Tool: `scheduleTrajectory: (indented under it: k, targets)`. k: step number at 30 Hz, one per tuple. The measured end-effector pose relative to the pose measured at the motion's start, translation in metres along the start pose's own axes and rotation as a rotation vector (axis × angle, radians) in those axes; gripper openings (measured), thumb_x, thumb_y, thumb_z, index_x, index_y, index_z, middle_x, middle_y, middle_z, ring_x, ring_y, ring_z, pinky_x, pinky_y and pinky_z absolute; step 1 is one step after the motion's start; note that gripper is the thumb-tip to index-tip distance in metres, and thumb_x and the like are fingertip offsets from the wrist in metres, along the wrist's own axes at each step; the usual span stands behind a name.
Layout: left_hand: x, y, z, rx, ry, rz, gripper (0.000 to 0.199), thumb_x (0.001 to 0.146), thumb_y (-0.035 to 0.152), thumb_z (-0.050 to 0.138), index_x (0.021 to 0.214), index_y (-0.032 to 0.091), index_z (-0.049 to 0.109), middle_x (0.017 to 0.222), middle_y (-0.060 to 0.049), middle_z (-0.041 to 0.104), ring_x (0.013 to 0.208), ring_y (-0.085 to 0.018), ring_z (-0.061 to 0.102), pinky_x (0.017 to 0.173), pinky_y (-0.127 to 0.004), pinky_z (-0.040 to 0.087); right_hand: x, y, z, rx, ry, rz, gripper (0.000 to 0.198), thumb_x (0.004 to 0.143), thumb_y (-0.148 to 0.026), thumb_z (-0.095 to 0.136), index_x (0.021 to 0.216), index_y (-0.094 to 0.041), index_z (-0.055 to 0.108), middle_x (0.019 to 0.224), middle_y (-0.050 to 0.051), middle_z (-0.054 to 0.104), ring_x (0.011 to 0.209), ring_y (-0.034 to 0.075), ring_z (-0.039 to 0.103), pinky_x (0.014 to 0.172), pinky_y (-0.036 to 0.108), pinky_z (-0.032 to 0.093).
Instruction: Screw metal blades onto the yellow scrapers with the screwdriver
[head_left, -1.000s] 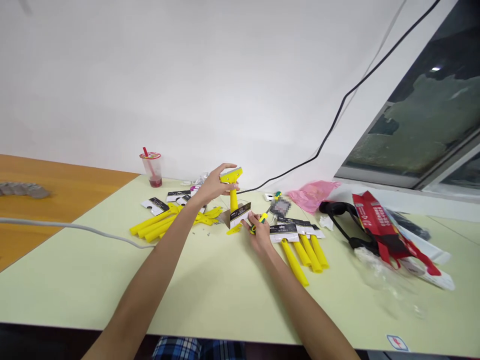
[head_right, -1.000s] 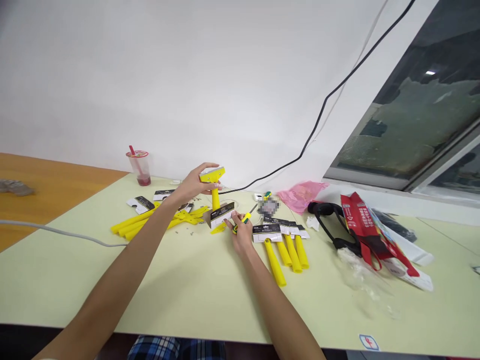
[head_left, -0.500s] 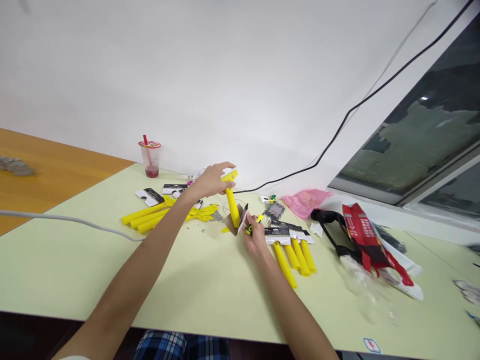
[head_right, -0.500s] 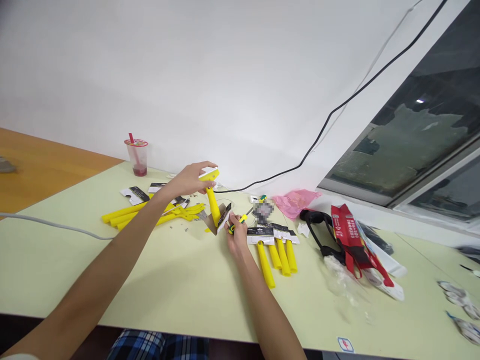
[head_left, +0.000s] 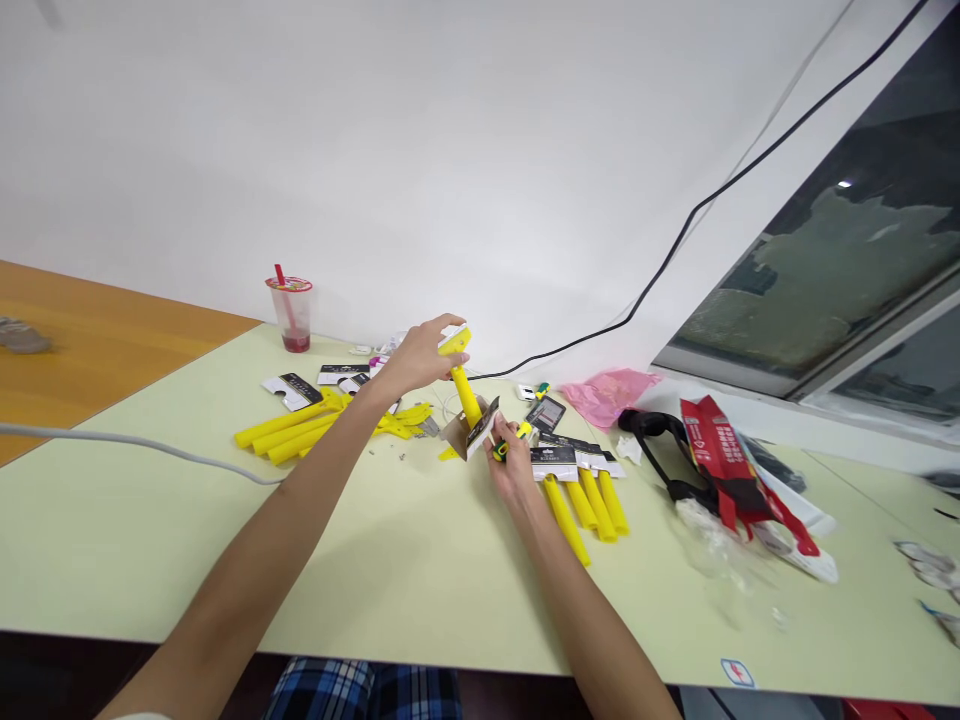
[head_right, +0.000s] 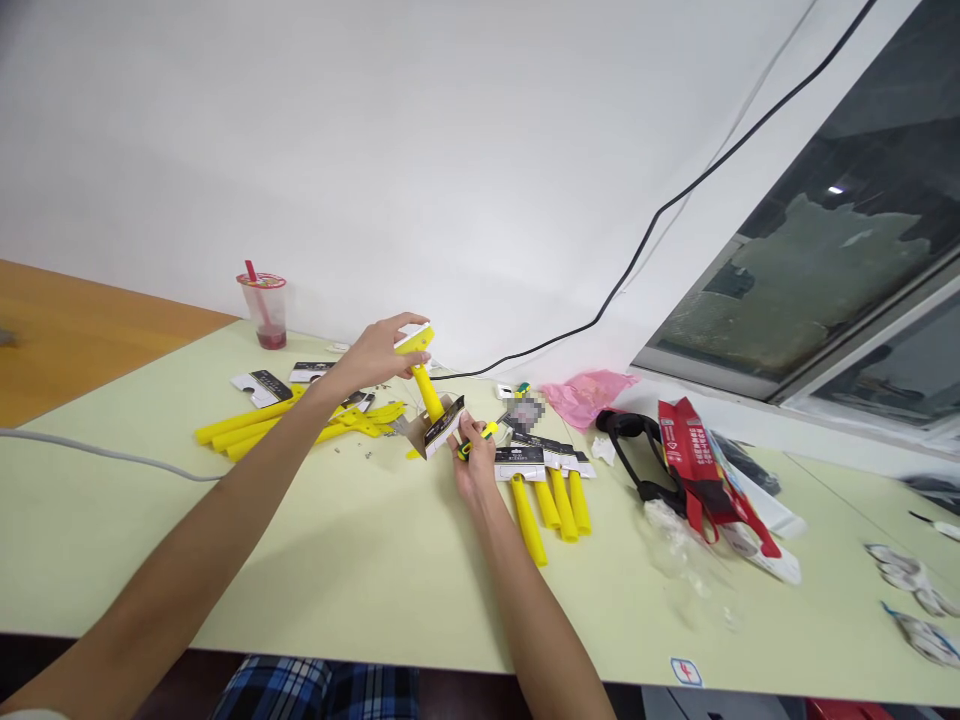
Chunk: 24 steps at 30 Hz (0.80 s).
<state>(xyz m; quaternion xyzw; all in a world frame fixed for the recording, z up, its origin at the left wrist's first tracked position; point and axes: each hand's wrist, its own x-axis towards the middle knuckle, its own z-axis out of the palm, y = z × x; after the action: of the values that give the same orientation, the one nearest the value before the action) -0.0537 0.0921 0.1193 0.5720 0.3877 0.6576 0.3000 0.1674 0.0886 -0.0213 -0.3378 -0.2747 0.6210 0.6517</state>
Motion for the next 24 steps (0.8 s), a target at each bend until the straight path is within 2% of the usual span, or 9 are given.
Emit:
scheduleTrajectory:
  k: [5,7,9,12,14,18,24]
  targets:
    - [-0.006,0.007,0.007,0.093,-0.046,-0.05,0.051,0.064,0.014,0.103,0.109,0.022,0.08,0.088,-0.002,0.07,0.061,-0.02,0.072,0.07,-0.032,0.062,-0.004,-0.004,0.006,-0.032,-0.017,-0.046,0.066,0.059,-0.039,0.105,0.075,-0.027,0.042,0.083,-0.004,0.071,0.073,0.014,0.068,0.05,0.022,0.048]
    - [-0.009,0.014,0.009,0.08,-0.051,-0.105,0.054,0.063,0.011,0.103,0.112,0.021,0.081,0.093,-0.004,0.073,0.063,-0.021,0.074,0.076,-0.035,0.064,-0.006,-0.006,0.008,-0.055,-0.025,-0.055,0.07,0.058,-0.041,0.106,0.076,-0.027,0.04,0.08,-0.006,0.069,0.07,0.012,0.066,0.048,0.021,0.045]
    - [-0.011,0.02,0.011,0.132,-0.061,-0.186,0.06,0.066,0.011,0.101,0.121,0.021,0.08,0.109,-0.009,0.076,0.077,-0.026,0.079,0.08,-0.038,0.065,-0.009,-0.008,0.01,-0.074,-0.006,-0.053,0.072,0.055,-0.042,0.107,0.076,-0.026,0.04,0.082,-0.006,0.069,0.071,0.012,0.066,0.049,0.02,0.045]
    - [-0.012,0.027,0.013,0.336,-0.083,-0.282,0.063,0.078,0.017,0.095,0.137,0.024,0.074,0.138,-0.016,0.072,0.095,-0.03,0.082,0.073,-0.034,0.068,-0.013,-0.012,0.013,-0.075,0.059,-0.089,0.075,0.05,-0.041,0.108,0.078,-0.026,0.041,0.086,-0.005,0.072,0.077,0.013,0.069,0.054,0.02,0.048]
    - [-0.012,0.027,0.014,0.423,-0.091,-0.326,0.064,0.084,0.021,0.092,0.144,0.025,0.07,0.149,-0.018,0.068,0.099,-0.029,0.082,0.068,-0.029,0.068,-0.015,-0.015,0.015,-0.072,0.093,-0.152,0.076,0.05,-0.042,0.109,0.078,-0.026,0.041,0.085,-0.004,0.071,0.083,0.014,0.071,0.06,0.021,0.053]
    - [-0.012,0.02,0.016,0.401,-0.12,-0.373,0.064,0.087,0.023,0.09,0.147,0.022,0.066,0.148,-0.02,0.069,0.098,-0.027,0.083,0.067,-0.027,0.069,-0.017,-0.02,0.02,-0.08,0.104,-0.246,0.075,0.05,-0.045,0.108,0.078,-0.026,0.041,0.077,-0.006,0.065,0.087,0.017,0.073,0.07,0.027,0.06]
    - [-0.015,0.014,0.017,0.37,-0.295,-0.399,0.061,0.095,0.023,0.08,0.152,0.021,0.06,0.14,-0.021,0.071,0.073,-0.021,0.083,0.072,-0.034,0.071,-0.022,-0.022,0.024,-0.141,0.092,-0.225,0.073,0.051,-0.05,0.106,0.076,-0.026,0.041,0.078,-0.005,0.065,0.081,0.016,0.07,0.062,0.024,0.055]
